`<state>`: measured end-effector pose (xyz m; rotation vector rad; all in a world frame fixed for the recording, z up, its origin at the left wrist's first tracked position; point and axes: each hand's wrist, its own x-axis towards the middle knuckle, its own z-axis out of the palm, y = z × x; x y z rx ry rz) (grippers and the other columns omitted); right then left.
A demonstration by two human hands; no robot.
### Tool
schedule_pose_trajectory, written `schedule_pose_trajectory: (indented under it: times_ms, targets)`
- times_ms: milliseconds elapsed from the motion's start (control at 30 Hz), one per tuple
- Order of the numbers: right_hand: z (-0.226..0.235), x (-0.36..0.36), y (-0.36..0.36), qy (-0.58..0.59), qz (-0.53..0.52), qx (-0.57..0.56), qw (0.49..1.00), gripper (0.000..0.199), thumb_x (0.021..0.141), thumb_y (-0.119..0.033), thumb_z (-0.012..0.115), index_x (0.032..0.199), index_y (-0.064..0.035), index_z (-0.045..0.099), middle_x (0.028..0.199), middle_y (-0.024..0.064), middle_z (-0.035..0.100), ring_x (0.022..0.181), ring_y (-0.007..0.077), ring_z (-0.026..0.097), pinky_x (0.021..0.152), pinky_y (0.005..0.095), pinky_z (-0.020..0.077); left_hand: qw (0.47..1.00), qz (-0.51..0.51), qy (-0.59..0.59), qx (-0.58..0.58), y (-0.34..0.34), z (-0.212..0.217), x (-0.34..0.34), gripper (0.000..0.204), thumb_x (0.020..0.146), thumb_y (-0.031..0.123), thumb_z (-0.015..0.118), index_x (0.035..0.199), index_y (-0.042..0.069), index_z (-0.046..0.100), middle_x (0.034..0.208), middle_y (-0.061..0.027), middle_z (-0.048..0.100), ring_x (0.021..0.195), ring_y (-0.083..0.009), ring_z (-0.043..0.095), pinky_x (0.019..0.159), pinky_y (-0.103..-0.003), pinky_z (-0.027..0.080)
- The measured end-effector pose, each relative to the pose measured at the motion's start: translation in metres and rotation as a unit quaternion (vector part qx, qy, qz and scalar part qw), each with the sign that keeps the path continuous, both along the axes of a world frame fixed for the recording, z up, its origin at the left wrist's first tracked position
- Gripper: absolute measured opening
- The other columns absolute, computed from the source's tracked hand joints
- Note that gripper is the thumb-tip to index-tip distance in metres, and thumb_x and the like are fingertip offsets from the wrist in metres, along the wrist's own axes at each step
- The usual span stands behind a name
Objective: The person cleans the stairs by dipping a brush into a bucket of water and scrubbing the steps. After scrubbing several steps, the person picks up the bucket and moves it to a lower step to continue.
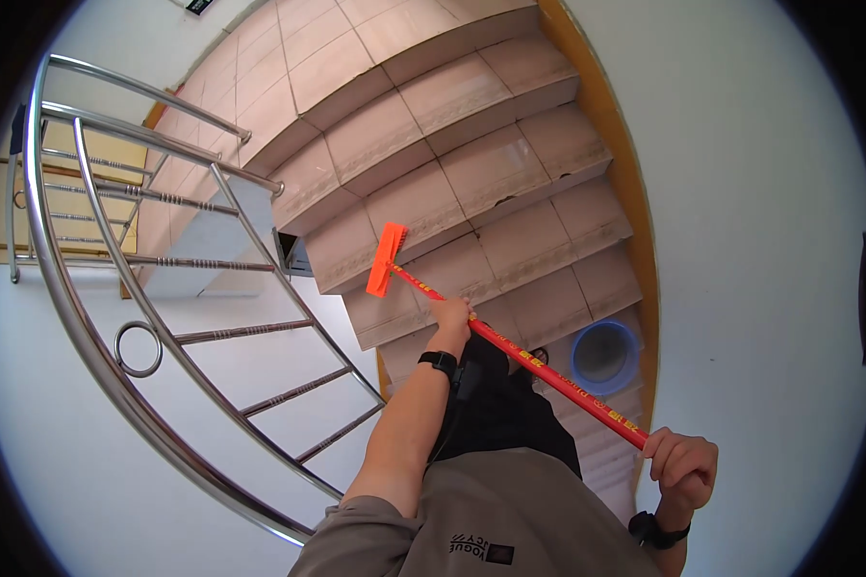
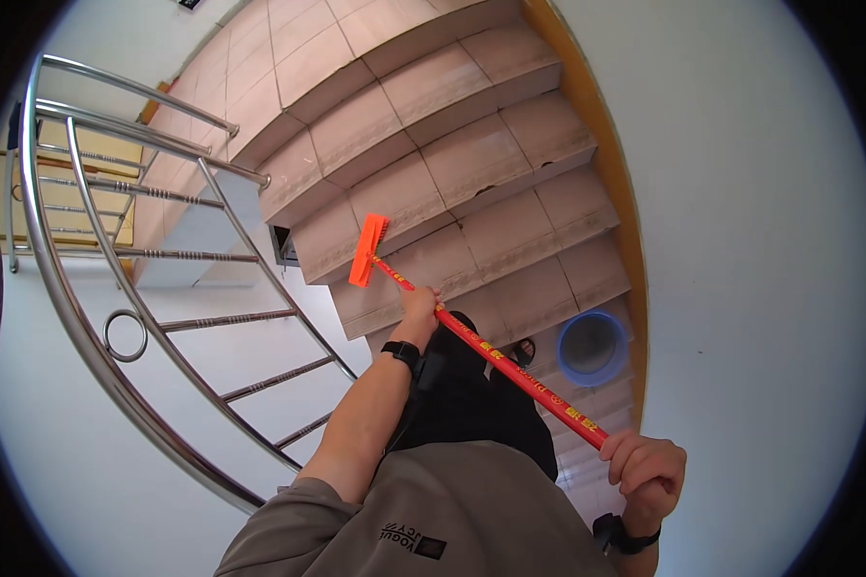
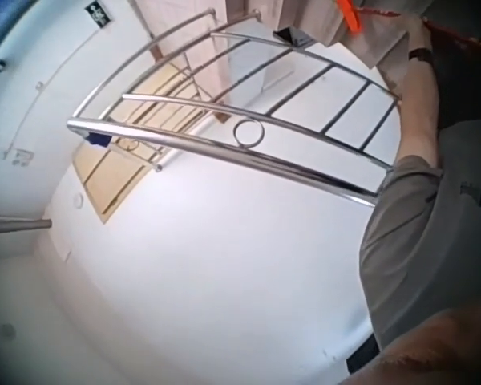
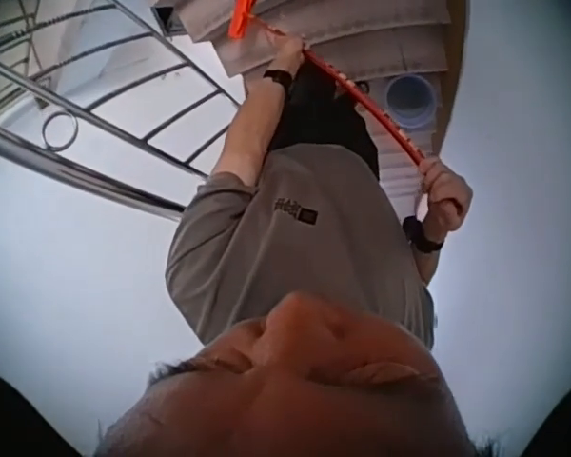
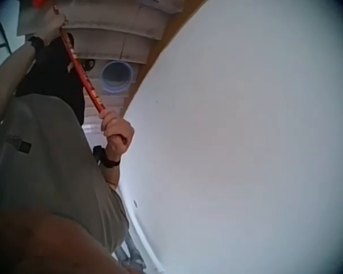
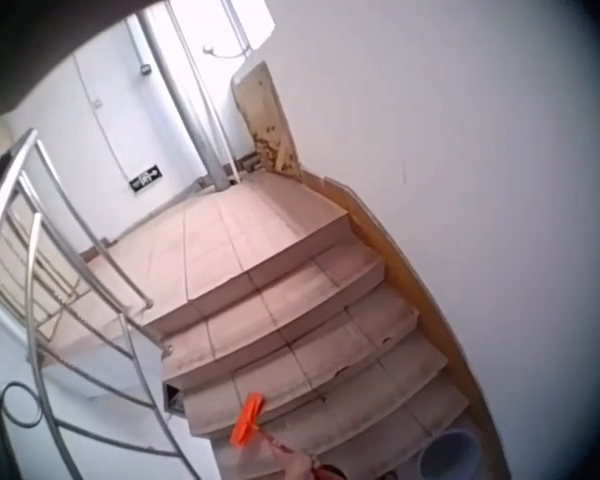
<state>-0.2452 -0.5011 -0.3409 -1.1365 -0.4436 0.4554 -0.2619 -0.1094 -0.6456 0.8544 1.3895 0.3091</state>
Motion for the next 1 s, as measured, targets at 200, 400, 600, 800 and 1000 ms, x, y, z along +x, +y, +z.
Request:
schedule_pose_trajectory:
  times_ms: [200, 400, 600, 800, 1000]
  targets:
    - [-0.001, 0.022, 0.042, -0.009, 0.026, -0.04, 0.999, 0.014, 0.07, -0.004, 0.054, 0.058, -0.005, 0.061, 0.053, 0.006, 0.056, 0.05, 0.0199, 0.054, 0.069, 0.0397, 0.0511, 1.0, 0.024, -0.018, -0.009, 0.041, -0.013, -0.006, 0.03, 0.09, -0.007, 0.044, 0.117, 0.001, 0.033, 0.079, -0.0145, 0.058, 0.052, -0.0197, 0.054, 0.042, -0.034, 0.043]
    - [0.01, 0.045, 0.092, 0.001, 0.027, -0.017, 0.999, 0.017, 0.076, -0.004, 0.057, 0.059, -0.0057, 0.058, 0.053, 0.0045, 0.055, 0.048, 0.0172, 0.05, 0.067, 0.0364, 0.0455, 0.998, 0.058, -0.015, -0.011, 0.075, -0.011, 0.004, 0.04, 0.089, -0.006, 0.046, 0.125, 0.004, 0.029, 0.081, -0.0146, 0.056, 0.052, -0.0201, 0.053, 0.041, -0.033, 0.043]
    - [0.017, 0.049, 0.17, 0.012, 0.079, -0.039, 0.996, 0.014, 0.07, 0.0, 0.054, 0.057, -0.0027, 0.059, 0.051, 0.007, 0.054, 0.05, 0.0222, 0.055, 0.07, 0.0429, 0.0496, 0.996, 0.089, -0.009, -0.02, 0.158, -0.012, -0.029, 0.043, 0.089, -0.005, 0.046, 0.127, 0.004, 0.028, 0.088, -0.0169, 0.057, 0.054, -0.0201, 0.053, 0.041, -0.033, 0.042]
    - [0.048, 0.044, 0.247, 0.02, 0.103, -0.068, 0.992, 0.011, 0.068, 0.001, 0.054, 0.058, -0.0026, 0.06, 0.055, 0.0076, 0.057, 0.054, 0.0224, 0.057, 0.074, 0.0437, 0.0504, 0.993, 0.111, -0.026, -0.038, 0.212, 0.009, -0.049, 0.04, 0.089, -0.005, 0.046, 0.124, 0.006, 0.03, 0.089, -0.0176, 0.058, 0.052, -0.0202, 0.053, 0.041, -0.035, 0.044]
    - [0.088, 0.033, 0.307, -0.014, 0.161, -0.092, 0.983, 0.009, 0.067, 0.001, 0.055, 0.065, -0.002, 0.062, 0.06, 0.0091, 0.061, 0.06, 0.0236, 0.06, 0.079, 0.044, 0.0508, 0.989, 0.145, -0.007, -0.041, 0.25, 0.029, -0.06, 0.018, 0.089, -0.004, 0.047, 0.105, 0.001, 0.043, 0.082, -0.0162, 0.06, 0.051, -0.0187, 0.051, 0.04, -0.034, 0.044]
